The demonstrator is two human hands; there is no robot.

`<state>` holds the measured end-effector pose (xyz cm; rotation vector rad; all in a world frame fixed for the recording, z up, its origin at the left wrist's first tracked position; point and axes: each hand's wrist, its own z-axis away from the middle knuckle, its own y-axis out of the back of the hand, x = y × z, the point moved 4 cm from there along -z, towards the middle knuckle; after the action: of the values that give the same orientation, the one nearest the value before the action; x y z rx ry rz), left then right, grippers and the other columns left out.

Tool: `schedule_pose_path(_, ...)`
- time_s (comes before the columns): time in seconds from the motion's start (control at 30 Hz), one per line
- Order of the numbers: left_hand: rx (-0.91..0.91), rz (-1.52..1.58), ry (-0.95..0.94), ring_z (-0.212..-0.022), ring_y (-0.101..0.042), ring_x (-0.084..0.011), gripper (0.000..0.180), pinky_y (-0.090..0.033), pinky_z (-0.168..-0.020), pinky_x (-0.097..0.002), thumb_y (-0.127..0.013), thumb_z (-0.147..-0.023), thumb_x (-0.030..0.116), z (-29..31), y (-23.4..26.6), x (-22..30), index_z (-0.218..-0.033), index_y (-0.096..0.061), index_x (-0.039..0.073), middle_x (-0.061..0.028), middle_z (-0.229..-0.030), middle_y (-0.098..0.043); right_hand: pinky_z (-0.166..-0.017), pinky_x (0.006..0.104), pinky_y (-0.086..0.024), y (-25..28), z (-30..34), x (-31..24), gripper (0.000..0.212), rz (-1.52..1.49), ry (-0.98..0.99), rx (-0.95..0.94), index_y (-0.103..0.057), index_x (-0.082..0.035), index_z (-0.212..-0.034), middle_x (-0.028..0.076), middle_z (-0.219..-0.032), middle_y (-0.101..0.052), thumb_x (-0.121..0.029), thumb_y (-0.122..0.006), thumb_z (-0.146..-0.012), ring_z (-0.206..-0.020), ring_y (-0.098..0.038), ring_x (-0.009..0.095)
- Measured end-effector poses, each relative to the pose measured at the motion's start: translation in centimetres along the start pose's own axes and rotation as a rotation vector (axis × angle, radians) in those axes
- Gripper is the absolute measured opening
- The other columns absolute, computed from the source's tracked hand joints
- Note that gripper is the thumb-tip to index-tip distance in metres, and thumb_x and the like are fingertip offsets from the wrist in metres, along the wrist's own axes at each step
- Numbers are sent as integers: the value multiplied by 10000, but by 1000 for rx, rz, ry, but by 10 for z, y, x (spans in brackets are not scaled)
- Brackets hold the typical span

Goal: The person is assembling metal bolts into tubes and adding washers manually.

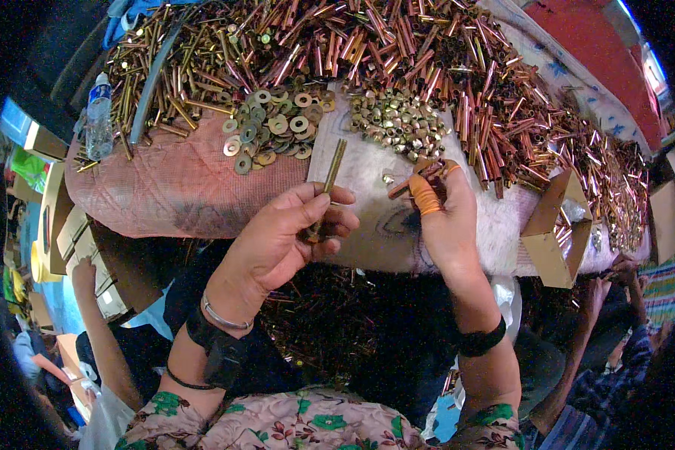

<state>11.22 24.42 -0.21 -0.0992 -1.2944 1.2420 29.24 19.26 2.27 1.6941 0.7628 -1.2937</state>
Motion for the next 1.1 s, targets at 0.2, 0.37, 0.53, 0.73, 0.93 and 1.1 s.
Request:
schedule_pose_path(0.2,20,-158,6,-693,-510,-72,211,-440,-586,-201,-466,-911,201,1,-4,1,-1063,-535,72,-22,-799,-587,-699,325,-538,-11,11,5,178,-503,-195,-71,-480,-14,-1050,86,-915,-578,-126,-469,-911,-803,-631,224)
schedule_pose_path(0.37,16,-264,-3,-570,-422,-39,199,-358,-486,-164,-448,-908,170,-2,-2,-4,-1044,-540,56,7,-713,-529,-688,313,-536,-15,16,8,143,-697,-241,-30,-468,-12,-1025,98,-899,-571,-103,-464,-915,-774,-628,201)
schedule_pose_path(0.53,17,-269,12,-517,-349,-25,193,-276,-436,-156,-440,-901,148,1,-4,-8,-1030,-542,46,31,-656,-457,-693,334,-543,-12,18,12,143,-720,-218,-34,-466,-3,-1036,117,-919,-572,-78,-429,-919,-778,-627,223)
schedule_pose_path(0.73,9,-272,50,-490,-318,-18,166,-246,-413,-153,-438,-899,132,3,-4,-8,-1012,-525,46,33,-641,-436,-691,353,-540,-8,14,9,180,-724,-171,38,-480,-8,-1058,130,-924,-584,-107,-414,-923,-787,-625,244)
schedule_pose_path(0.93,-9,-286,84,-488,-327,-13,147,-240,-410,-149,-447,-897,127,4,-3,-10,-997,-523,50,27,-648,-453,-689,363,-540,-7,10,13,204,-756,-169,23,-486,-10,-1077,130,-925,-592,-123,-416,-922,-800,-624,251)
schedule_pose_path(1.1,-28,-278,82,-489,-332,-13,146,-238,-409,-150,-454,-895,122,4,-1,-11,-998,-523,47,29,-647,-456,-693,377,-544,-3,5,20,212,-788,-174,-9,-479,-5,-1086,146,-953,-586,-115,-411,-917,-812,-624,274)
